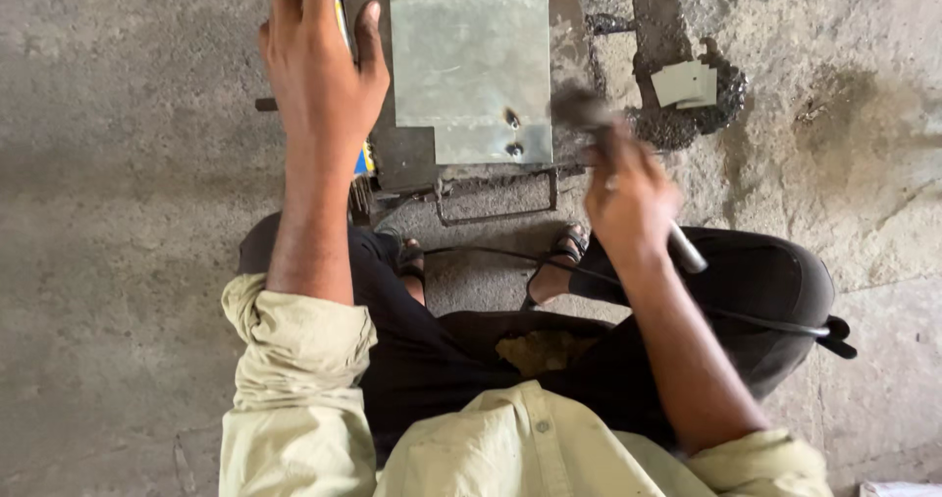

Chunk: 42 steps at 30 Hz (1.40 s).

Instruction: The person grinds a metal sheet with an angle grinder, then hammers it flat on a metal stand. They position a small metal piece on the sheet and weld it in place using a handheld welding torch, creating bright sparks.

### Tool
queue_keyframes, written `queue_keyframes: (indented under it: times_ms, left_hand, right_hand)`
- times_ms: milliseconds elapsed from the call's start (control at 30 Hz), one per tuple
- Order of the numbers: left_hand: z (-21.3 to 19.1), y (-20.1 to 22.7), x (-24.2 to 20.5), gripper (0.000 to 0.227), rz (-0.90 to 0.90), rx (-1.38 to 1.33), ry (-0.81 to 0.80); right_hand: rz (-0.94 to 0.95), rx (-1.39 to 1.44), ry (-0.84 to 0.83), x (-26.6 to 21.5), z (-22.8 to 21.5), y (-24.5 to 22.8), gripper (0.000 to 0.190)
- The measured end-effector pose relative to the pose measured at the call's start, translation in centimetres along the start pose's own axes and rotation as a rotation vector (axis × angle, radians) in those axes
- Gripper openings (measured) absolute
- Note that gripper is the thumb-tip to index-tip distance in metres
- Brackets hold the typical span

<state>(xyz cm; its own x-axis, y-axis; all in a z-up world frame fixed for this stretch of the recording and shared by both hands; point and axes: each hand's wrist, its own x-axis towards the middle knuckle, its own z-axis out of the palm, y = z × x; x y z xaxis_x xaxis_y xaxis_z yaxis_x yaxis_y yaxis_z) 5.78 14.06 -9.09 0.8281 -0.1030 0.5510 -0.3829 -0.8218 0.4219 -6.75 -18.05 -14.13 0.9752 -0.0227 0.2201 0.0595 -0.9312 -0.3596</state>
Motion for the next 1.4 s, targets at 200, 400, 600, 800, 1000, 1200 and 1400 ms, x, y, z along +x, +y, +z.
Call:
queue_keyframes:
  times_ms: [200, 400, 600, 800, 1000, 1200, 1400]
  left_hand:
    - [1.4, 0.2, -0.4, 0.036, 0.007, 0.037, -0.042]
    - [1.0, 1.3, -0.1, 0.031, 0.029, 0.041, -0.076]
    - [0.6, 1.1, -0.4, 0.031, -0.002, 0.028, -0.080]
    - [1.0, 1.3, -0.1, 0.030, -0.010, 0.011, -0.114]
    - [1.0, 1.5, 0.2, 0.027, -0.006, 0.064, -0.100]
    - [1.0, 1.4, -0.4, 0.027, 0.011, 0.060, -0.116]
    - [0.5, 2.4, -0.5, 0.029, -0.009, 0.036, -0.152]
  right_hand:
    - [-0.045, -0.034, 0.113, 0.1, -1.2, 0.5, 0.040]
    - [-0.027, -0.075, -0.119, 0.4, -1.4, -0.6, 0.037]
    - [-0.016, 0.038, -0.037, 0.2, -0.4, -0.9, 0.032]
    - [-0.098, 0.012, 0.140, 1.3, -2.0, -1.2, 0.038]
    - [-0.088, -0.129, -0.147, 1.7, -0.8, -0.4, 0.035]
    - [-0.074, 0.011, -0.001, 0.3, -0.2, 0.6, 0.031]
    - [-0.038, 0.020, -0.021, -0.6, -1.3, 1.6, 0.037]
